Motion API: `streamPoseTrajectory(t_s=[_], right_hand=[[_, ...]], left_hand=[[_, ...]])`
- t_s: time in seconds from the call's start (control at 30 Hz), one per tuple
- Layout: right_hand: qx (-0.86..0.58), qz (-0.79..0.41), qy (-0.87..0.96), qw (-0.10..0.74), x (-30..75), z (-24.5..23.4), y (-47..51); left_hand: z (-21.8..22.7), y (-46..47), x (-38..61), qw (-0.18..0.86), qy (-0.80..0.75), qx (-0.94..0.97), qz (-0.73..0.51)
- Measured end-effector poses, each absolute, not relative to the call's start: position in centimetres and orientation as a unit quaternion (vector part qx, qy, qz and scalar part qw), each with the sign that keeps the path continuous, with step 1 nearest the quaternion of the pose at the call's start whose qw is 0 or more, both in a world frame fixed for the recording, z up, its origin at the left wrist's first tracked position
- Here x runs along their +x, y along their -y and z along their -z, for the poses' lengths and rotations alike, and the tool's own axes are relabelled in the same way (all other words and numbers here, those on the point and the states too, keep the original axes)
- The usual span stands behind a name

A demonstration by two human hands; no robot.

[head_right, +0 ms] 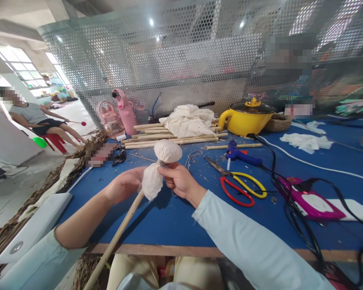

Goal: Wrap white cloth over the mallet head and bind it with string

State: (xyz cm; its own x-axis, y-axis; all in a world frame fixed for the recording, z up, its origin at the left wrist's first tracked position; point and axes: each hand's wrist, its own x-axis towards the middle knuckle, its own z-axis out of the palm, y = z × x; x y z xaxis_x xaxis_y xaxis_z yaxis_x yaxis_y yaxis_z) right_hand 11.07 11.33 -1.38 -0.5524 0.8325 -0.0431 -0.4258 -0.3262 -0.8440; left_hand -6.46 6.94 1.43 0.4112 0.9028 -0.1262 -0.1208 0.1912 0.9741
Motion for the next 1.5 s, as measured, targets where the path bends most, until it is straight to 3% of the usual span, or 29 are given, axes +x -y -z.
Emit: streamPoseTrajectory(t_s=[0.17,0.23,0.37,0.43,0.53,0.73,1.0,1.3,1.5], right_hand=[[-0.26,-0.775,0.403,0.412,11.4,1.6,-11.9],[-0.269,-0.775,0.399,0.41,11.3,1.7,-12.0],[-0.285,-0.769,0.397,0.411,11.0,1.7,-11.9],[-0.291,-0.764,0.401,0.412,10.7,1.7,-11.6],[-0.293,-0.759,0.407,0.416,10.5,1.5,-11.3],[-0.324,-0.75,0.407,0.408,10.5,1.4,-11.2],[-0.348,-0.719,0.445,0.405,10.3,0.7,-10.6],[-0.381,-0.624,0.513,0.451,10.5,0.7,-10.9],[-0.39,-0.546,0.581,0.461,11.2,0.2,-10.8]], left_hand=[[-1.0,-6.5,-6.4,0.522,-0.515,0.588,-0.341],[-1.3,-6.2,-6.1,0.387,-0.578,0.618,-0.366],[-2.8,-5.6,-4.5,0.003,-0.596,0.672,-0.44],[-3.2,-5.6,-3.3,-0.054,-0.568,0.722,-0.391],[-2.8,-6.3,-1.8,-0.033,-0.578,0.761,-0.295],[-1.4,-7.1,-1.4,0.121,-0.658,0.73,-0.14],[-0.8,-7.7,-3.3,0.227,-0.605,0.704,-0.294],[-1.6,-7.7,-4.3,0.529,-0.515,0.568,-0.363],[-1.3,-7.7,-4.7,0.525,-0.52,0.572,-0.356]])
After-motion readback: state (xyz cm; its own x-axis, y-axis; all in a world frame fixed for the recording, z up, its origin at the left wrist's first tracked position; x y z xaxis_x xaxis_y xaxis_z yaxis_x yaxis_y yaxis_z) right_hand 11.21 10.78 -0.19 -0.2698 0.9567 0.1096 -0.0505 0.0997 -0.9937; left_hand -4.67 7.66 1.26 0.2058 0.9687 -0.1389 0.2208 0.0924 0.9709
